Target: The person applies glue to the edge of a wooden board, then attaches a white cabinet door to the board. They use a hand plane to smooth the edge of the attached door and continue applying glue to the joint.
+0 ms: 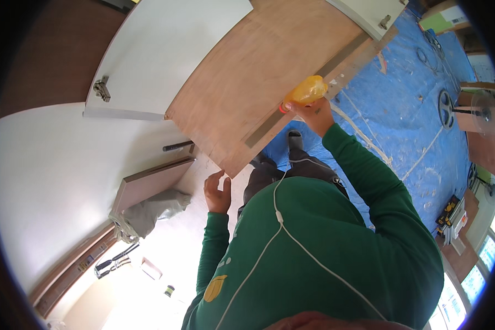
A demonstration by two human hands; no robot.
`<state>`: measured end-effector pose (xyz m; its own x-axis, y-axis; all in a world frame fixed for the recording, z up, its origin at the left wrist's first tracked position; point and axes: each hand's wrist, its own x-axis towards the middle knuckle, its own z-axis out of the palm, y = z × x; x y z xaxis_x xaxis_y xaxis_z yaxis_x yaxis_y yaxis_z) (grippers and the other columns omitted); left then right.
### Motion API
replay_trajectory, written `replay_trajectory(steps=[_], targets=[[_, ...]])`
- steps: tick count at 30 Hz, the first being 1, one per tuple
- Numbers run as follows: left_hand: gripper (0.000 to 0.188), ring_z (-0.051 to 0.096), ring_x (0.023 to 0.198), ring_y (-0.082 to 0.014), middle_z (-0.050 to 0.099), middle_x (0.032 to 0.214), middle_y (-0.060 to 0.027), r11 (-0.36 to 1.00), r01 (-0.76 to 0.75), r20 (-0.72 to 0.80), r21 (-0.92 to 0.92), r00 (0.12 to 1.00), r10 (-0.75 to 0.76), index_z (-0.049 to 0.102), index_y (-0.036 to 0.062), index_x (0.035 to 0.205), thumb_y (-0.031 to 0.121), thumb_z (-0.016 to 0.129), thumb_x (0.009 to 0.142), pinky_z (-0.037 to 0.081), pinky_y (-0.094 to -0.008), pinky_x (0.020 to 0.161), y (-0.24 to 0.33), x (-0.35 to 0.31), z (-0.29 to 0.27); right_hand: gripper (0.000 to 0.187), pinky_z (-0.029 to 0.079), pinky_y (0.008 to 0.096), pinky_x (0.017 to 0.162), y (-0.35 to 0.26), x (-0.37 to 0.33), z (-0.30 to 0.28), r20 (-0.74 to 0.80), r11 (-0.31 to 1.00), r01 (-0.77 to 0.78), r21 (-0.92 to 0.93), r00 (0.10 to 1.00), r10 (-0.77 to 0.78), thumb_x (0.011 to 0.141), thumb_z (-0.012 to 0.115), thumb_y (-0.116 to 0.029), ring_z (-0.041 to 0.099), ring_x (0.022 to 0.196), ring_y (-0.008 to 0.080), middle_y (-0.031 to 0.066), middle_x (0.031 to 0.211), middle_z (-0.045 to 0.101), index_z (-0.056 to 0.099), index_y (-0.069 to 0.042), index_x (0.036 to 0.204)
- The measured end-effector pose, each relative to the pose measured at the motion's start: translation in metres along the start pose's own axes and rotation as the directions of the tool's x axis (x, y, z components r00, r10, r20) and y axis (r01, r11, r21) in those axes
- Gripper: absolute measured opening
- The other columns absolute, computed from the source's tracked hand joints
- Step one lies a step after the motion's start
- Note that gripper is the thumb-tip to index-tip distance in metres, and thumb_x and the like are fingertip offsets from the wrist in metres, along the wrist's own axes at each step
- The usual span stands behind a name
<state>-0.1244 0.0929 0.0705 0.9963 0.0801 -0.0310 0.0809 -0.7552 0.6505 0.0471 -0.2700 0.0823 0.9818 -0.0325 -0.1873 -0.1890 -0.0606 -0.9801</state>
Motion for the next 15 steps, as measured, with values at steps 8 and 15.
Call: replay_trajectory(steps=[8, 15], targets=[[0.026, 0.069, 0.106, -0.0361, 0.075, 0.111, -0.0147, 0.999, 0.047, 0.002, -0.023, 0.999, -0.046, 0.075, 0.0044, 0.115, 0.008, 0.075, 0.089, 0.053, -0.0458, 0.095, -0.029, -0.018, -0.004, 0.037, 0.059, 0.0357, 0.08, 0.017, -0.001, 0.006, -0.012, 0.944, 0.055, -0.324, 0.998, -0.063, 0.085, 0.088, -0.03, 0.077, 0.091, 0.025, 0.0123, 0.099, 0.079, 0.075, -0.002, 0.106], [0.025, 0.068, 0.106, -0.0373, 0.075, 0.112, -0.0154, 0.999, -0.003, -0.003, -0.039, 1.0, 0.003, 0.074, 0.0042, 0.114, 0.009, 0.073, 0.089, 0.053, -0.0475, 0.096, -0.061, 0.015, -0.033, 0.029, 0.059, 0.0355, 0.082, 0.029, -0.009, 0.024, -0.072, 0.976, 0.11, -0.186, 0.989, -0.125, 0.088, 0.087, -0.02, 0.076, 0.094, 0.022, 0.0101, 0.099, 0.08, 0.075, -0.001, 0.106]])
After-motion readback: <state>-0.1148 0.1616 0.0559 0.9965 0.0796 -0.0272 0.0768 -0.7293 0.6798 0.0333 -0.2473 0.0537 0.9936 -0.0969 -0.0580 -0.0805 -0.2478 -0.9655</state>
